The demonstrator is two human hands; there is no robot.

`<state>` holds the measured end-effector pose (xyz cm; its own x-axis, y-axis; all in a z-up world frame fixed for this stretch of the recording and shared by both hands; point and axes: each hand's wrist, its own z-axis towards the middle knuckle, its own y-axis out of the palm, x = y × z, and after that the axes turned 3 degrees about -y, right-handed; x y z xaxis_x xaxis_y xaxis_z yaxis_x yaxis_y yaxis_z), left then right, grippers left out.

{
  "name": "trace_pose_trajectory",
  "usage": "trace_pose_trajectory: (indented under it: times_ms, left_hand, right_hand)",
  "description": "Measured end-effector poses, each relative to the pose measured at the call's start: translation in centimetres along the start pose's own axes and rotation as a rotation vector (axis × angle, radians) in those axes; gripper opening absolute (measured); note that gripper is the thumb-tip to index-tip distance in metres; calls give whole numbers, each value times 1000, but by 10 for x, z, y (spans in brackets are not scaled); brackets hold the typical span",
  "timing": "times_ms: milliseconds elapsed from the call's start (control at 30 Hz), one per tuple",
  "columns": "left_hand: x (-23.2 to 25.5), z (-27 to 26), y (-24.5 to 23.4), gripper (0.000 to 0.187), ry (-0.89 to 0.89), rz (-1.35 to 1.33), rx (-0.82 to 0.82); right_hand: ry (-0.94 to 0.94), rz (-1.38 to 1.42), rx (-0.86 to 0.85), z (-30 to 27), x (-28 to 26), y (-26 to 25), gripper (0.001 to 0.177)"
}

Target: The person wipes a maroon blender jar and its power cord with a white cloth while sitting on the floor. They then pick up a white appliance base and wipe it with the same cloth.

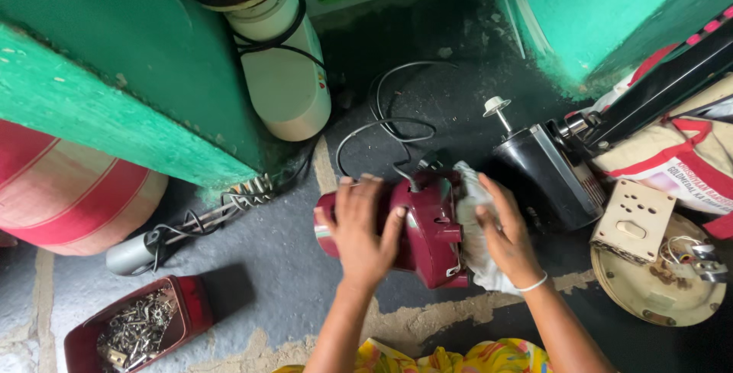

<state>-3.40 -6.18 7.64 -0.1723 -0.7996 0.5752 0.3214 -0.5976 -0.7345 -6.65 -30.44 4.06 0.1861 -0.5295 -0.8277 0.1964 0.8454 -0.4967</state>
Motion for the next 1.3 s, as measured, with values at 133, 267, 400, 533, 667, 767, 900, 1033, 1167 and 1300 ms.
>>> trace_pose_trajectory:
  times_ms: [133,267,400,533,667,767,900,1033,1167,1300]
  left_hand:
    - [12,-3,2,49,46,-47,-26]
    - [13,-3,2,49,49,-66,2]
    - [12,-4,2,48,48,-66,8]
    - [13,-6,3,48,46,-67,16]
    - [12,-6,3,48,49,-62,12]
    - [14,-6,4,48,39,-60,34]
    - [14,-4,5,48,31,-54,30]
    - [15,-5,3,48,36,-64,31]
    - [13,-6,3,49,53,-63,42]
    - [14,-5,3,47,47,-58,26]
  right_hand:
    - [-174,107,36,-8,0,24,54]
    - [34,-226,5,-10,28,22,50]
    - [244,-294,-67,-13,48,24,52]
    - [348,-48,-63,10,58,17,49]
    - [289,620,21,12,25,13,53]
    - [183,442,62,7,14,21,49]
    - [-43,-98,100,2,23,30,45]
    - [263,549,57,5,9,23,41]
    - [351,628,30,-22,-5,14,46]
    - [167,277,8,-17,21,26,43]
